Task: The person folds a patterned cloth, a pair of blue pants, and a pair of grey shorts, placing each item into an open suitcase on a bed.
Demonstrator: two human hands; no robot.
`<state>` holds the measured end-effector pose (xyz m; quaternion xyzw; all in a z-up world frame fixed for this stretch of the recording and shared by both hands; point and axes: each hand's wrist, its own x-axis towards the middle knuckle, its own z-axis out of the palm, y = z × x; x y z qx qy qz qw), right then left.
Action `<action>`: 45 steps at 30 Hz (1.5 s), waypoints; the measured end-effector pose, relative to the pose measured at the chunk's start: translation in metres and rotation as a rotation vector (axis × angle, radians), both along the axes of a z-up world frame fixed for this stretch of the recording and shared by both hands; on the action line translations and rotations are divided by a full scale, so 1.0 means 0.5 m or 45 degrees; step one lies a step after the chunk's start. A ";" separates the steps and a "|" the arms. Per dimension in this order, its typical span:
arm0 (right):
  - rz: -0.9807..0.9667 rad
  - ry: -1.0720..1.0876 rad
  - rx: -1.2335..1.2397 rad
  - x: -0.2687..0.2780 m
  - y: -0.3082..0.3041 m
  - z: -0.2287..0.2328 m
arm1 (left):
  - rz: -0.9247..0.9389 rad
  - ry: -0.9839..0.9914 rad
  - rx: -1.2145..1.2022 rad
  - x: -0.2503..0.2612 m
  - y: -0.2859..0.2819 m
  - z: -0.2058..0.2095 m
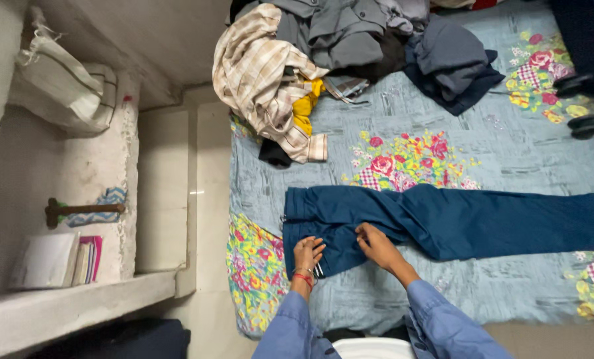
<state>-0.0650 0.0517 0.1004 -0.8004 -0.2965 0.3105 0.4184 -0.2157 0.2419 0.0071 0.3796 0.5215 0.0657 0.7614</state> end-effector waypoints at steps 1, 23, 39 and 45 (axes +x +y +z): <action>0.018 -0.041 -0.017 0.005 0.013 0.000 | -0.010 0.013 -0.002 0.003 0.007 0.001; 0.312 -0.501 -0.436 0.103 0.385 0.028 | -0.008 -0.025 -0.300 0.048 0.115 -0.050; 0.274 -0.558 0.069 0.040 0.453 0.222 | 0.639 -0.787 -0.314 0.129 0.254 -0.084; 0.354 -0.462 -0.146 -0.046 0.360 0.130 | 0.444 -0.020 -0.179 0.009 0.260 -0.077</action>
